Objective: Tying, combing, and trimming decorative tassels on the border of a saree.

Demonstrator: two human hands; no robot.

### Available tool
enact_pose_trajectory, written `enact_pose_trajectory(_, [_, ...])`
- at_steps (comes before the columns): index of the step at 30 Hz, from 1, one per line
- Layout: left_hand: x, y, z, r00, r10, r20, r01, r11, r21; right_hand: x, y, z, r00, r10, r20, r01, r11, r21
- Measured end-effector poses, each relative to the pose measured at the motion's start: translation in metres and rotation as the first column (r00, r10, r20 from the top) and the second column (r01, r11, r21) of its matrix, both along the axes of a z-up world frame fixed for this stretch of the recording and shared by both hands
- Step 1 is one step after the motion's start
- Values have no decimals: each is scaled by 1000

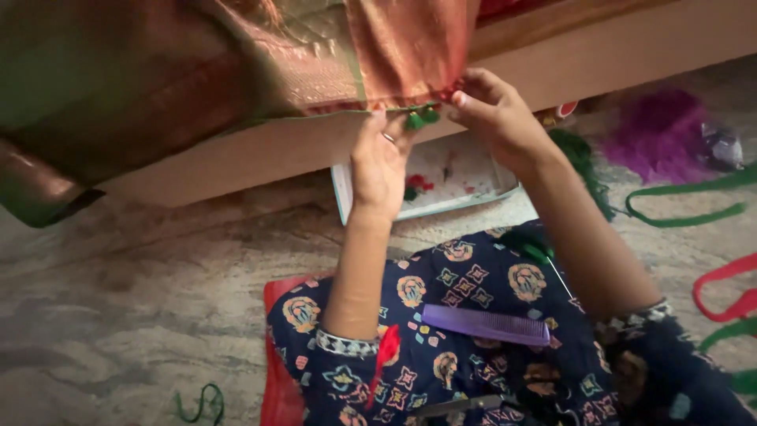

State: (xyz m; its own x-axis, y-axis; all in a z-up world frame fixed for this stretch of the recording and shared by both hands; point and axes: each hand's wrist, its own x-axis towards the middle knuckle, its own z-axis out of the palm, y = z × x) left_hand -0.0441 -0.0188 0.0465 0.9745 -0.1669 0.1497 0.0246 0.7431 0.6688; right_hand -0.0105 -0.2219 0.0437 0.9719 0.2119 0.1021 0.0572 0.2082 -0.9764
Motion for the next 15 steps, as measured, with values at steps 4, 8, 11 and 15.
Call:
enact_pose_trajectory(4, [-13, -5, 18, 1000, -18, -1, 18, 997, -69, -5, 5, -1, 995, 91, -46, -67, 924, 375])
enact_pose_trajectory(8, [-4, -10, -1, 997, 75, 13, -76, 988, 135, -11, 0, 3, 996, 58, -66, -28, 923, 384])
enact_pose_trajectory(11, [3, -17, -12, 991, 136, 0, -134, 975, 177, -11, -4, 7, 997, 49, -57, -26, 933, 359])
enact_pose_trajectory(15, [8, -23, -23, 983, 183, -12, -179, 970, 166, -20, 2, 22, 996, 70, -53, -48, 942, 332])
